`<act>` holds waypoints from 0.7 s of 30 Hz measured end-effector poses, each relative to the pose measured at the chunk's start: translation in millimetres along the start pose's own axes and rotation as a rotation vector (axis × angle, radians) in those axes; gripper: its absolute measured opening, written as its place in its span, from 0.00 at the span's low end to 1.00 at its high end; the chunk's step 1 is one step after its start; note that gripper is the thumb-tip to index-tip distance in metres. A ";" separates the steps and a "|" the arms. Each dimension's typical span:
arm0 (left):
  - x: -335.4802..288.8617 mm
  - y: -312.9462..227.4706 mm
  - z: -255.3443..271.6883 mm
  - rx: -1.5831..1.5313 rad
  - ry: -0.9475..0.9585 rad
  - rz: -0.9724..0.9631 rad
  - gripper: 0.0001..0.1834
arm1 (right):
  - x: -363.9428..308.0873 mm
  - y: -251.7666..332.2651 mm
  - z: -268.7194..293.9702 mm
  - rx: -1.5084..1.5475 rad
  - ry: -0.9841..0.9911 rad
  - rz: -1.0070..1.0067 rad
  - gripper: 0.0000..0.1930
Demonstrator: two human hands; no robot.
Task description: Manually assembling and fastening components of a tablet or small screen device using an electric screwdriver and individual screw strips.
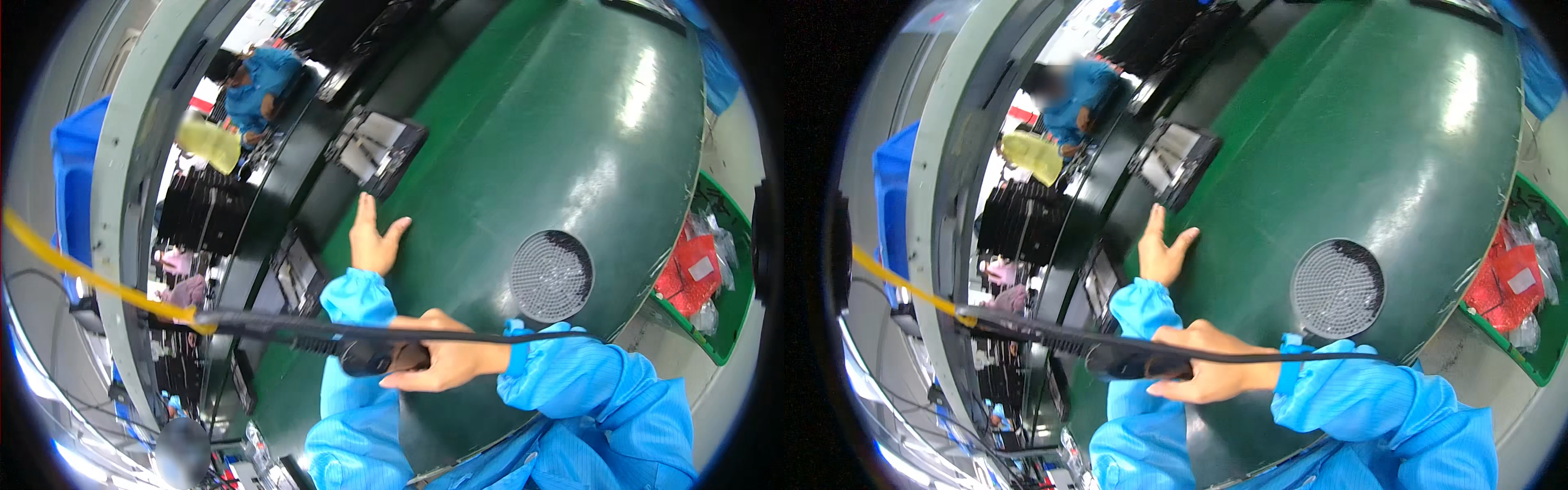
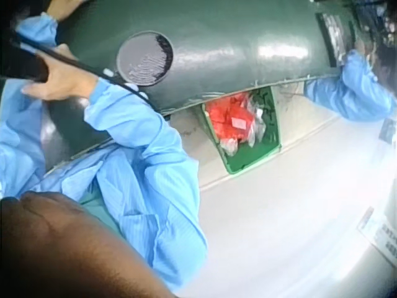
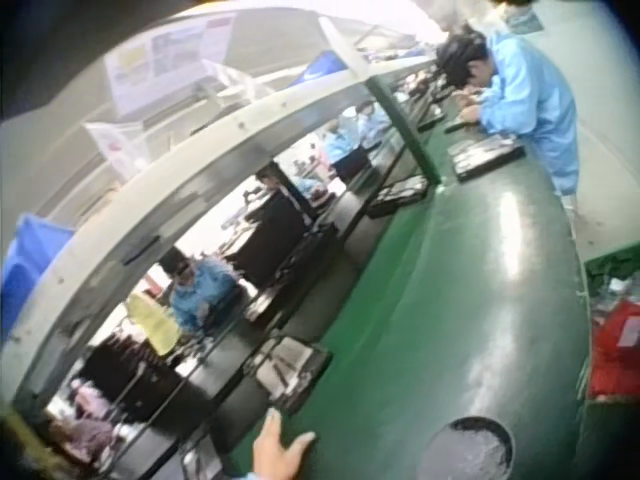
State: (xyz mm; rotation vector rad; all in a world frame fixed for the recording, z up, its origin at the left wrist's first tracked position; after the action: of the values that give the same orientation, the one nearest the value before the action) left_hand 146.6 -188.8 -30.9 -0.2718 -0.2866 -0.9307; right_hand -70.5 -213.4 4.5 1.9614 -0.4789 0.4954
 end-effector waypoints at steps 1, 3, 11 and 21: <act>13.5 10.2 -5.2 0.049 -0.019 0.000 0.45 | 1.4 1.8 -0.1 -0.026 0.018 0.044 0.16; 38.9 30.1 -12.6 0.097 -0.077 -0.006 0.47 | -0.2 -0.5 -2.3 -0.008 -0.003 0.050 0.17; 82.4 8.2 -0.3 0.566 0.020 -0.209 0.38 | -1.9 -9.8 6.4 0.081 -0.027 -0.038 0.19; -15.0 -6.7 33.1 0.370 -0.201 -0.120 0.26 | 2.8 -1.8 9.1 -0.134 -0.082 0.172 0.22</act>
State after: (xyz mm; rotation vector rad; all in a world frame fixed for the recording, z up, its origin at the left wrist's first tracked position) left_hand 128.5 -169.9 -4.9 -0.0061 -0.6572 -0.9507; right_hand -66.0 -221.2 1.1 1.8262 -0.7193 0.4793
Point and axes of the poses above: each hand's wrist, its own x-axis towards the middle knuckle, its own z-axis out of the back of the hand, y = z × x, the point moved 3 cm from there along x, towards the middle knuckle, and after that the axes turned 13 degrees about x, right-handed, at the moved point
